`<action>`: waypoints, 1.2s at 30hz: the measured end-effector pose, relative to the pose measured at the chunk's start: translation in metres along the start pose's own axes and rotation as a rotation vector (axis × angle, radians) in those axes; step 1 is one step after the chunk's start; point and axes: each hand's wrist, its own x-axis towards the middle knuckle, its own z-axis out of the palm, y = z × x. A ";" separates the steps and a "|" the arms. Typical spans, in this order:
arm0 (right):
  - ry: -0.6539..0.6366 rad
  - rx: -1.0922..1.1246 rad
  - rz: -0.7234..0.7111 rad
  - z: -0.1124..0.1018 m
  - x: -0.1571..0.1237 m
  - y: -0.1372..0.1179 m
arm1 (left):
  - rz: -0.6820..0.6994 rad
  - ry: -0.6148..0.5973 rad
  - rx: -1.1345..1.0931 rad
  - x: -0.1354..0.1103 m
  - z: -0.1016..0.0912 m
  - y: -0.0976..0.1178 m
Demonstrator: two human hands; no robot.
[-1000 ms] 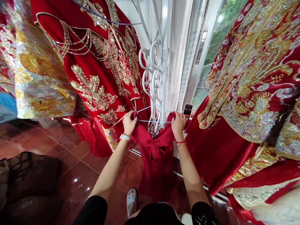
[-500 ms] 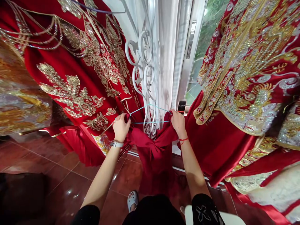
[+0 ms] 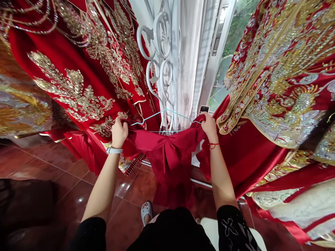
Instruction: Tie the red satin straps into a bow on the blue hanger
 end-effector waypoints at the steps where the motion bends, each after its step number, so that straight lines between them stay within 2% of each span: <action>1: 0.030 0.068 0.001 0.005 0.001 0.009 | -0.032 0.047 -0.095 -0.001 0.003 -0.008; 3: 0.080 0.198 0.009 0.017 -0.003 0.025 | -0.084 0.137 -0.263 -0.008 0.011 -0.022; 6: 0.080 0.360 0.094 0.040 -0.019 0.042 | -0.094 0.149 -0.321 -0.031 0.025 -0.039; 8: 0.045 0.423 0.181 0.054 -0.037 0.047 | -0.067 0.078 -0.306 -0.049 0.035 -0.048; 11: 0.028 0.420 0.255 0.072 -0.066 0.051 | -0.007 -0.098 -0.213 -0.073 0.044 -0.056; 15: 0.032 0.365 0.191 0.081 -0.089 0.051 | 0.001 -0.279 0.025 -0.091 0.047 -0.060; 19: -0.002 0.304 0.096 0.082 -0.095 0.048 | 0.030 -0.401 0.265 -0.099 0.043 -0.058; 21: -0.030 0.276 0.069 0.082 -0.097 0.046 | 0.042 -0.410 0.323 -0.104 0.042 -0.057; 24: -0.065 0.258 0.039 0.082 -0.099 0.043 | 0.090 -0.309 0.291 -0.109 0.047 -0.060; 26: -0.079 0.261 0.028 0.082 -0.099 0.042 | 0.114 -0.243 0.154 -0.108 0.053 -0.065; 28: -0.081 0.263 0.027 0.082 -0.100 0.040 | 0.050 -0.266 -0.101 -0.105 0.061 -0.072; 33: -0.071 0.275 0.026 0.077 -0.103 0.037 | -0.418 -0.620 -0.868 -0.103 0.074 -0.087; 36: -0.073 0.286 0.042 0.074 -0.104 0.035 | -0.585 -0.695 -1.166 -0.115 0.077 -0.089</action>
